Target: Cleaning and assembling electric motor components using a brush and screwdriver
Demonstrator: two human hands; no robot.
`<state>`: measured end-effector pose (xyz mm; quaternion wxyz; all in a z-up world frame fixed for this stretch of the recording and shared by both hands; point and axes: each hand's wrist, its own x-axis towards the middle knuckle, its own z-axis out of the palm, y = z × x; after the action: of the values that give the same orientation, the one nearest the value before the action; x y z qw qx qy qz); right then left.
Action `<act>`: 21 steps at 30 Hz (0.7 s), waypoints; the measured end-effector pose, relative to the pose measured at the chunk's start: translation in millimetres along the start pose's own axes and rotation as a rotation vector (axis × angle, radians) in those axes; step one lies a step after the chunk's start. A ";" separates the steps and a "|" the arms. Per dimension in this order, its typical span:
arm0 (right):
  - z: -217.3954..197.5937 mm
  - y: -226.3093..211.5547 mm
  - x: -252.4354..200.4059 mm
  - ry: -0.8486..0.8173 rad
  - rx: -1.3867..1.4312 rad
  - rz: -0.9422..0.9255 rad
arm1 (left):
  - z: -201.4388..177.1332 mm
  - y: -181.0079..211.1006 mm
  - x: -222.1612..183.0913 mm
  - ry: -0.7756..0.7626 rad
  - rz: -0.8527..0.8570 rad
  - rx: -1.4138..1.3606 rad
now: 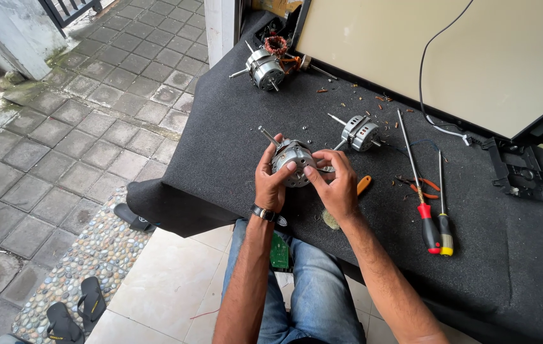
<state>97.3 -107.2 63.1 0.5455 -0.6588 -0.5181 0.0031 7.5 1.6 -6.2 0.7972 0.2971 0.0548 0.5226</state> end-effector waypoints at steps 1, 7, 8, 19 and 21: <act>1.7 3.3 -1.0 0.001 0.001 -0.001 | 0.8 1.4 -0.4 -0.001 0.001 0.001; 9.7 26.9 2.6 -0.150 0.186 0.108 | 4.5 7.6 -2.1 0.024 0.007 -0.009; 9.7 32.8 3.8 -0.209 0.257 0.144 | 4.9 7.5 -2.6 0.022 0.006 -0.008; 14.9 51.2 8.4 -0.287 0.405 0.224 | 4.4 5.1 -0.6 0.034 0.009 0.037; 15.6 54.5 8.5 -0.280 0.422 0.234 | 4.2 2.5 0.8 0.028 0.007 0.032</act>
<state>129.4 -83.1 22.2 0.5895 -0.5793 -0.4967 0.2650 7.5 1.2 -1.3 0.7896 0.3027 0.0735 0.5286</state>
